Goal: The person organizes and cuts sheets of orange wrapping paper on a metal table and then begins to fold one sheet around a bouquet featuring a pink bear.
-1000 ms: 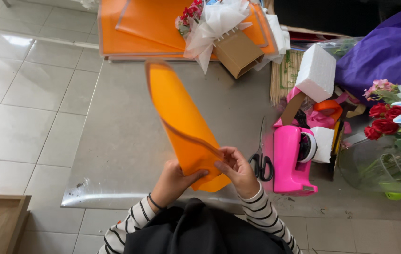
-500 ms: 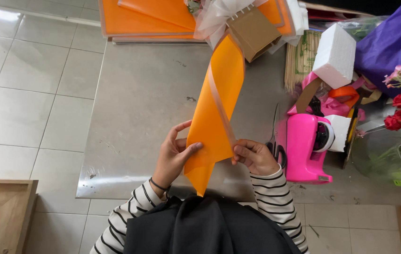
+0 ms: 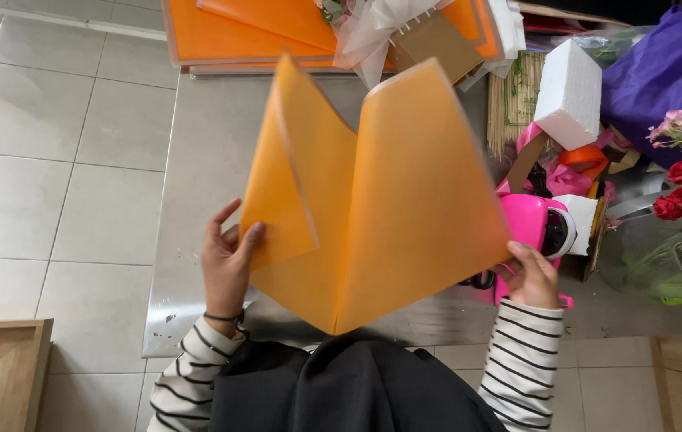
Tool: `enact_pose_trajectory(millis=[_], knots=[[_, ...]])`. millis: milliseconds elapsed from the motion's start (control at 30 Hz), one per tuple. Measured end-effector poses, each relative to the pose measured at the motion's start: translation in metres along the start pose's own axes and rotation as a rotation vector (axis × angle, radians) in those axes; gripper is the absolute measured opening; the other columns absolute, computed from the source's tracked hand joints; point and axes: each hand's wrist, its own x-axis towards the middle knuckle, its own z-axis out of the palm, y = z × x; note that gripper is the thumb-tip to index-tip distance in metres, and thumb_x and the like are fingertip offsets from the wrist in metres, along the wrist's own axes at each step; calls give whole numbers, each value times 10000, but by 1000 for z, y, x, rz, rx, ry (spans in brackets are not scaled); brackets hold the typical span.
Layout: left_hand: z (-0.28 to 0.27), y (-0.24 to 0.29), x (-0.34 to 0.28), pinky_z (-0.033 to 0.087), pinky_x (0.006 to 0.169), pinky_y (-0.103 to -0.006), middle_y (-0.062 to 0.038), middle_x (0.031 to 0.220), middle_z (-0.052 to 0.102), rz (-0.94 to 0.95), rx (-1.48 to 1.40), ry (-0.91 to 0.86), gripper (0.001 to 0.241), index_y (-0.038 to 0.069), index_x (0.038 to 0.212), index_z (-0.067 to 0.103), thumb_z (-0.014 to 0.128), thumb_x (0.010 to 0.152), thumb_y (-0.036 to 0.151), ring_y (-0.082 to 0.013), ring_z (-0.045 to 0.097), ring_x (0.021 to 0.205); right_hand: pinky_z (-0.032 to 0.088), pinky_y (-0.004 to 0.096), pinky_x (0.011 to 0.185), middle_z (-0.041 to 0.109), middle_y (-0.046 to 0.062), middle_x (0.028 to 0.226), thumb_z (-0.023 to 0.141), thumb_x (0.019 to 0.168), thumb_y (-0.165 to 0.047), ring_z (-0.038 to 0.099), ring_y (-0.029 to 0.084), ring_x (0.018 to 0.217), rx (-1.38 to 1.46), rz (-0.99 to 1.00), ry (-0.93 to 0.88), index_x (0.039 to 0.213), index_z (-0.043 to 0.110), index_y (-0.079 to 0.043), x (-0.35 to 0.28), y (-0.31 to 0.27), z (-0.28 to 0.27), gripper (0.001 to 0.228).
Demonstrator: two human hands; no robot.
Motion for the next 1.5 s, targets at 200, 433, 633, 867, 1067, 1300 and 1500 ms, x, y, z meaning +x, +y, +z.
enact_pose_trajectory(millis=[200,433,633,867,1067,1300,1500], knots=[[-12,27,-9,518,792,-241,-44,904,652,-7,192,249,691,150,1583,414,731,971,208,-104,586,811,669,320,689,720,117,879,763,1006,-183,720,212,722,-211,-179,333,1042,661,-91,-27,-37,-14,142],[1,7,-20,482,726,-267,14,917,536,41,610,197,729,291,1615,458,770,958,242,-102,495,646,586,277,855,750,39,1040,796,1074,-200,695,121,941,-731,-652,591,1091,720,-79,-52,-29,29,144],[4,-2,-25,583,676,-401,-198,1008,711,164,671,179,689,145,1599,527,814,973,174,-283,618,751,593,400,944,794,138,1014,814,1042,0,777,329,948,-918,-1169,342,982,745,-7,-104,-55,138,92],[7,2,-35,594,684,-397,-210,1027,723,138,631,161,643,143,1566,556,801,972,149,-289,615,729,510,499,1097,814,101,1130,787,892,-45,773,340,1102,-932,-1419,4,900,748,-92,-122,14,231,61],[2,-12,-40,591,639,-381,-174,1003,734,165,678,154,599,170,1525,607,812,962,182,-259,627,696,298,655,1205,754,122,1260,747,931,-198,658,397,1283,-1122,-1216,-285,920,684,-148,-106,109,213,81],[10,-42,-42,403,874,-384,-74,1260,503,361,1095,110,428,289,1446,667,666,1033,402,-263,487,1037,19,649,1236,293,96,1735,185,1140,-536,224,325,1597,-1322,-929,-422,1584,457,-261,-105,113,159,589],[21,-66,-45,-39,1238,-586,-17,1794,212,418,1522,-165,491,342,1647,381,317,1165,407,-304,122,1645,33,602,1261,205,41,1775,44,1116,-549,138,302,1628,-1435,-851,-477,1662,364,-333,-99,110,145,669]])
